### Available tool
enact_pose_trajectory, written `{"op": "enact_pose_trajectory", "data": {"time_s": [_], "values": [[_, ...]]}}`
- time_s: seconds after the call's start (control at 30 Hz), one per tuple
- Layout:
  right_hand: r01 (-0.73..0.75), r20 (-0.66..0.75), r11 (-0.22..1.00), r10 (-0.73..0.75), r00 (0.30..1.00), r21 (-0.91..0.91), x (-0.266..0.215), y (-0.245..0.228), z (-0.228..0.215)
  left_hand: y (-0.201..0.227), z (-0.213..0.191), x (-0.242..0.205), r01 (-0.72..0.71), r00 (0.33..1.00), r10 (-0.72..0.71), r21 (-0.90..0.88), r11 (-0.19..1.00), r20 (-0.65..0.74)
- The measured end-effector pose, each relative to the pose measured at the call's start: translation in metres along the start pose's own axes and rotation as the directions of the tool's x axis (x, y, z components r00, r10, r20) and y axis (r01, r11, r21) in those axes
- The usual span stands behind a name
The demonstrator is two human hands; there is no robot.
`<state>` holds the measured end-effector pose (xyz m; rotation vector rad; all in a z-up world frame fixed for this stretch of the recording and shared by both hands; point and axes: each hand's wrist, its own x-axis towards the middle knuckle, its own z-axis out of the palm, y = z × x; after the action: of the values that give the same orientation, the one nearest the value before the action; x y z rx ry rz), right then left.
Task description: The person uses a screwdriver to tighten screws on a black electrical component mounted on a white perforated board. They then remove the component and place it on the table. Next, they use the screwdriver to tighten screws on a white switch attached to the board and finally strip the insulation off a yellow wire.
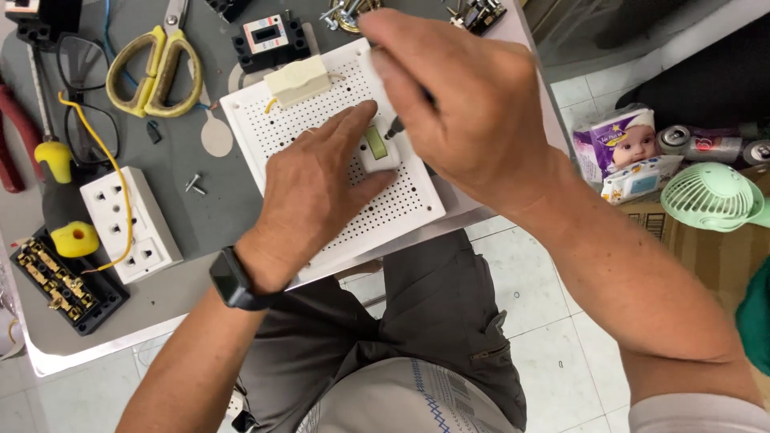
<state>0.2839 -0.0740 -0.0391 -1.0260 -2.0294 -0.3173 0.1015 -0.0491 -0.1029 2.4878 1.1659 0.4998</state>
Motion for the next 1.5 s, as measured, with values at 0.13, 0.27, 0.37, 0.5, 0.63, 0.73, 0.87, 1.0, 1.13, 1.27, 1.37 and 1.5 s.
{"op": "enact_pose_trajectory", "data": {"time_s": [0.13,0.27,0.37,0.5,0.63,0.73,0.87,1.0,1.13,1.27,1.37,1.5], "values": [[0.073,0.273,0.961,0.002,0.962,-0.265,0.006,0.000,-0.012,-0.008,-0.003,-0.002,-0.174,0.980,0.174,0.010,0.985,-0.102],[0.129,0.317,0.910,0.003,0.948,-0.394,0.012,-0.003,-0.009,-0.016,-0.008,-0.009,-0.149,0.988,0.151,0.050,0.988,-0.038],[0.096,0.353,0.966,-0.005,0.936,-0.241,0.019,-0.010,-0.005,-0.018,-0.008,-0.013,-0.127,0.992,0.126,0.063,0.990,0.019],[0.067,0.416,0.998,-0.052,0.908,-0.020,0.023,-0.015,-0.008,-0.021,-0.003,-0.016,-0.189,0.973,0.197,0.077,0.979,-0.120],[0.038,0.505,0.996,-0.077,0.860,0.087,0.027,-0.016,-0.019,-0.026,0.001,-0.016,-0.198,0.969,0.205,0.061,0.978,-0.137],[0.044,0.513,0.991,-0.104,0.852,0.126,0.030,-0.015,-0.018,-0.026,0.001,-0.017,-0.220,0.960,0.228,0.062,0.974,-0.166],[-0.006,0.491,0.987,-0.074,0.868,0.160,0.030,-0.011,-0.015,-0.025,-0.001,-0.017,-0.210,0.965,0.218,0.067,0.975,-0.143],[0.039,0.396,0.999,-0.031,0.918,-0.014,0.023,-0.008,-0.008,-0.027,0.000,-0.018,-0.212,0.967,0.216,0.049,0.976,-0.137],[-0.029,0.428,0.994,-0.017,0.903,0.102,0.025,-0.010,-0.014,-0.028,0.002,-0.019,-0.224,0.960,0.228,0.041,0.974,-0.161],[0.002,0.437,0.992,-0.056,0.898,0.124,0.025,-0.013,-0.018,-0.028,0.000,-0.019,-0.240,0.958,0.240,0.019,0.971,-0.154],[-0.013,0.415,0.988,-0.054,0.908,0.156,0.025,-0.010,-0.019,-0.029,0.002,-0.019,-0.229,0.962,0.233,0.046,0.972,-0.140],[0.010,0.448,0.998,-0.040,0.893,0.069,0.026,-0.009,-0.020,-0.030,0.004,-0.019,-0.192,0.972,0.198,0.062,0.980,-0.128]]}}
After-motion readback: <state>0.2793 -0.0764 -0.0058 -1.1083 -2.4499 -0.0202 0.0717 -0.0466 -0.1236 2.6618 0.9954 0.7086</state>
